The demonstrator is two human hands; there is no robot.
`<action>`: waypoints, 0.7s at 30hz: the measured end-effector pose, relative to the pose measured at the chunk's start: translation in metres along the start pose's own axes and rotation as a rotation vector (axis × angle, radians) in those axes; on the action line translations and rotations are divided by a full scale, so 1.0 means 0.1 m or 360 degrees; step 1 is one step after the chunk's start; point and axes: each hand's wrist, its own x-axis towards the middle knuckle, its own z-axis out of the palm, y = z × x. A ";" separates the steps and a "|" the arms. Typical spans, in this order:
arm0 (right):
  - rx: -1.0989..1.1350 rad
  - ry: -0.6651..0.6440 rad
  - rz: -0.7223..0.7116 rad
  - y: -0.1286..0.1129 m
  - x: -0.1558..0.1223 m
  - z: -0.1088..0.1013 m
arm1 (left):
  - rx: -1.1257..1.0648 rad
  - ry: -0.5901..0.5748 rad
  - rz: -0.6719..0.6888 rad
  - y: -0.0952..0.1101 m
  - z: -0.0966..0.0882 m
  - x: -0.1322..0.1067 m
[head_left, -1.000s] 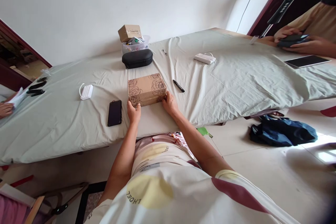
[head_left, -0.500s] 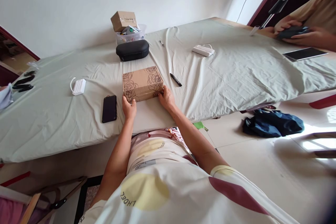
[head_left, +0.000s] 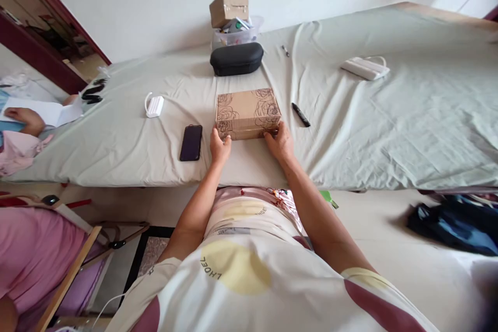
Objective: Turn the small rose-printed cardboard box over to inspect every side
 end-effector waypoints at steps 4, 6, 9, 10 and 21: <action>0.0062 0.0056 -0.0013 -0.07 0.00 -0.04 | -0.0066 -0.0011 0.0072 0.05 0.02 -0.03; 0.0089 0.0081 -0.0054 -0.13 -0.01 -0.08 | -0.0098 0.0013 0.0166 0.07 0.03 -0.05; 0.0108 0.0066 -0.0108 -0.24 -0.04 -0.15 | -0.0132 0.0038 0.0231 0.08 0.05 -0.07; 0.0127 0.0050 -0.0136 -0.28 -0.05 -0.18 | -0.0139 0.0045 0.0232 0.08 0.06 -0.07; 0.0181 -0.0106 -0.0495 -0.51 -0.24 -0.24 | -0.0119 0.0000 0.0389 0.05 0.11 -0.08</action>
